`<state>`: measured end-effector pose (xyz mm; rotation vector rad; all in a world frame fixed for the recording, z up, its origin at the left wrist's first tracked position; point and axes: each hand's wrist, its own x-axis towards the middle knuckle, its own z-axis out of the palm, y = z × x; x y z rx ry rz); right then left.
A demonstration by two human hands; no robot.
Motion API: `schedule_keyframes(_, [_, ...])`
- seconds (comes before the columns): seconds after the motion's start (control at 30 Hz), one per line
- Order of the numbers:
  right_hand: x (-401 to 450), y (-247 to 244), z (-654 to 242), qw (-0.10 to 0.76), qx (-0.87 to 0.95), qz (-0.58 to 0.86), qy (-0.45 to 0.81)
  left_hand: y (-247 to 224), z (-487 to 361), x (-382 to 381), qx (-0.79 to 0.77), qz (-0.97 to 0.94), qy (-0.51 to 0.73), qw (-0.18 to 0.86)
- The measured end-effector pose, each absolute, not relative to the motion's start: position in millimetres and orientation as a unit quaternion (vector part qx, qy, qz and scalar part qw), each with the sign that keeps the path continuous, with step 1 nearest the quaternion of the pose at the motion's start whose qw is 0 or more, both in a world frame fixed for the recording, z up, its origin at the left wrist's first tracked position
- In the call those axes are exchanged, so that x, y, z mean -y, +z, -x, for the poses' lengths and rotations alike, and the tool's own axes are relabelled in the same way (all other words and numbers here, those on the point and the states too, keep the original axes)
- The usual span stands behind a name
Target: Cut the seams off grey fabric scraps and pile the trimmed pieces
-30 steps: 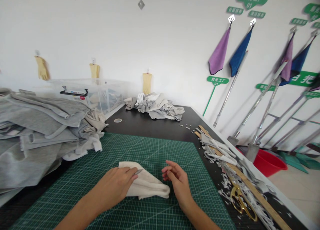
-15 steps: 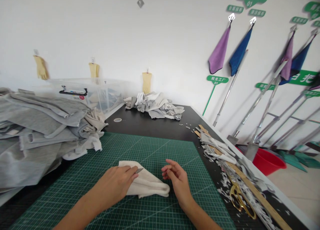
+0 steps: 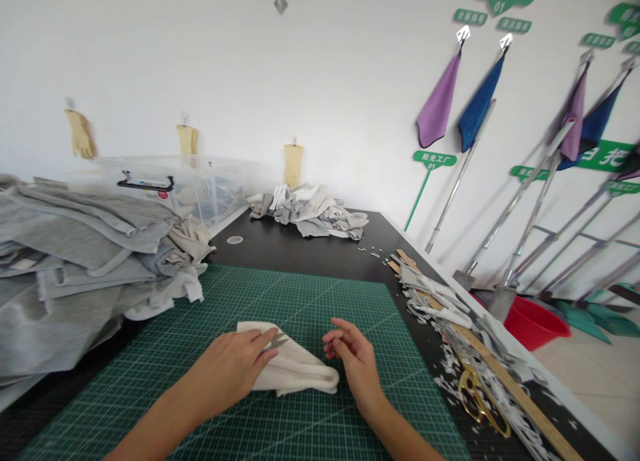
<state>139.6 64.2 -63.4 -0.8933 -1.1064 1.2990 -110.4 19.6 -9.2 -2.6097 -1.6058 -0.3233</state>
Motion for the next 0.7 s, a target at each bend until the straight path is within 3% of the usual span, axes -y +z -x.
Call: schedule_keyframes(0.7, [-64.7, -66.1, -139.8, 0.566, 0.483, 0.379, 0.550, -7.3, 110.1, -18.0, 0.512, 0.853, -0.091, 0.037])
